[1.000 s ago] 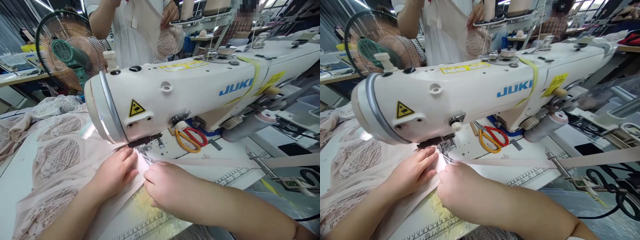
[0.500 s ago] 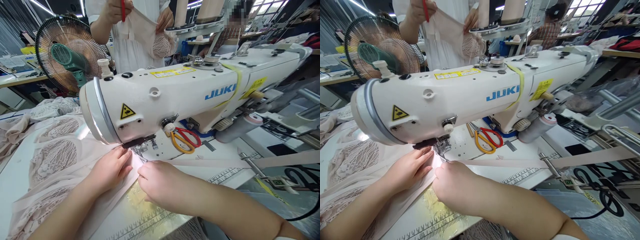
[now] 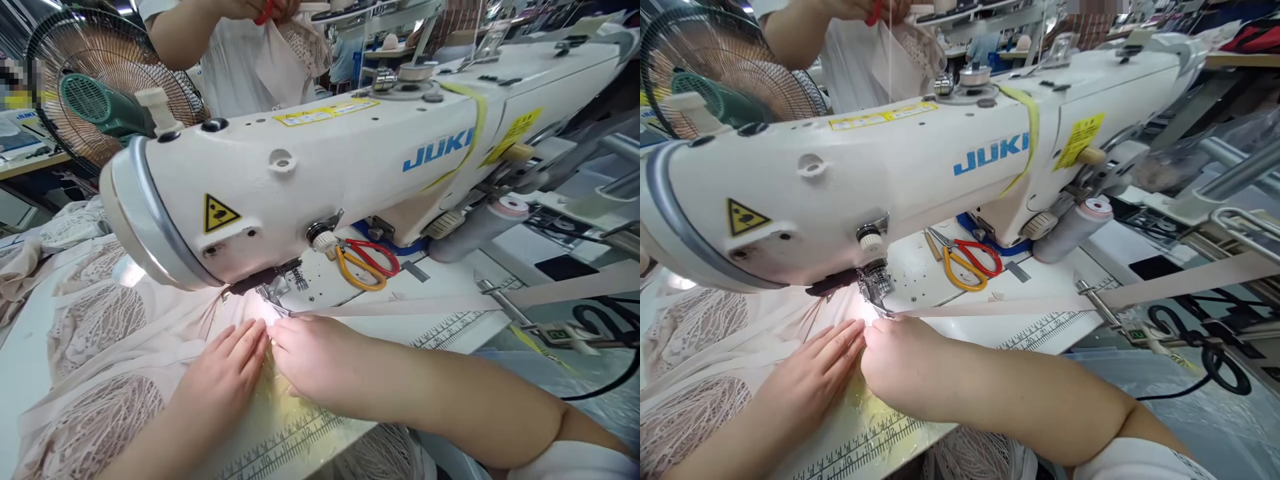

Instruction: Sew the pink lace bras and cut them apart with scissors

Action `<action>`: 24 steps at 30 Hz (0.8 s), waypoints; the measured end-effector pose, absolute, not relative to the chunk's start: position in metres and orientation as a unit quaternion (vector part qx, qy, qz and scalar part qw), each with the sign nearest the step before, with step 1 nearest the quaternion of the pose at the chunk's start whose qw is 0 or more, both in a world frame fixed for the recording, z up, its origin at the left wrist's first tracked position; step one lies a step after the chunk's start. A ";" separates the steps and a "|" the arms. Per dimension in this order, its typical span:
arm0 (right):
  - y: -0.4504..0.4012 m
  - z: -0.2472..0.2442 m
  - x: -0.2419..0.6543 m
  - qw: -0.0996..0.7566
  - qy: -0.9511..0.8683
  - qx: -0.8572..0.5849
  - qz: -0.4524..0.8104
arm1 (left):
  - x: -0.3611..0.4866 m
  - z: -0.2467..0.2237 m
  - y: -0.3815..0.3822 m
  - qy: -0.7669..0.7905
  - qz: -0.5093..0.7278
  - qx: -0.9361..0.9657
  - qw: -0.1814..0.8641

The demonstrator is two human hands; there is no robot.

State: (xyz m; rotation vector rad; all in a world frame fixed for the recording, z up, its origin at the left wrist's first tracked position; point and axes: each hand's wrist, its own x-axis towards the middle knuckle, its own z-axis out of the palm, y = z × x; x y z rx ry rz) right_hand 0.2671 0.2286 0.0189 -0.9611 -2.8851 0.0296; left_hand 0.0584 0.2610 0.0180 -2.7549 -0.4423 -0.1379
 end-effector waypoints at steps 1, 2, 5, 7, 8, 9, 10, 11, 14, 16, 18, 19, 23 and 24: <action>0.229 0.017 0.266 0.057 -0.946 -0.319 0.001 | 0.056 0.017 0.263 -0.150 -0.044 -0.971 0.181; 0.229 0.015 0.265 0.065 -0.944 -0.324 -0.006 | 0.055 0.016 0.266 -0.148 -0.040 -0.971 0.185; 0.231 0.014 0.261 0.077 -0.936 -0.343 -0.014 | 0.051 0.016 0.278 -0.158 -0.037 -0.968 0.192; 0.232 0.014 0.258 0.084 -0.929 -0.360 -0.014 | 0.050 0.018 0.285 -0.154 -0.039 -0.966 0.203; 0.233 0.013 0.256 0.091 -0.925 -0.369 -0.013 | 0.050 0.018 0.288 -0.150 -0.042 -0.965 0.211; 0.234 0.013 0.254 0.097 -0.921 -0.378 -0.011 | 0.051 0.018 0.290 -0.145 -0.046 -0.963 0.220; 0.235 0.012 0.252 0.102 -0.917 -0.385 -0.007 | 0.051 0.018 0.292 -0.141 -0.050 -0.962 0.227; 0.235 0.012 0.251 0.105 -0.914 -0.392 -0.002 | 0.051 0.018 0.295 -0.140 -0.055 -0.961 0.232; 0.236 0.011 0.248 0.103 -0.909 -0.404 0.015 | 0.051 0.017 0.302 -0.143 -0.069 -0.960 0.229; 0.236 0.011 0.248 0.104 -0.908 -0.405 0.013 | 0.051 0.016 0.308 -0.144 -0.069 -0.961 0.226; 0.236 0.010 0.249 0.108 -0.910 -0.401 0.003 | 0.052 0.015 0.315 -0.139 -0.063 -0.960 0.233; 0.235 0.010 0.250 0.108 -0.910 -0.401 0.000 | 0.053 0.015 0.318 -0.137 -0.060 -0.959 0.240; 0.235 0.007 0.251 0.110 -0.913 -0.393 -0.012 | 0.058 0.026 0.317 -0.149 -0.066 -0.954 0.252; 0.234 0.007 0.251 0.111 -0.913 -0.393 -0.014 | 0.056 0.031 0.311 -0.161 -0.069 -0.952 0.250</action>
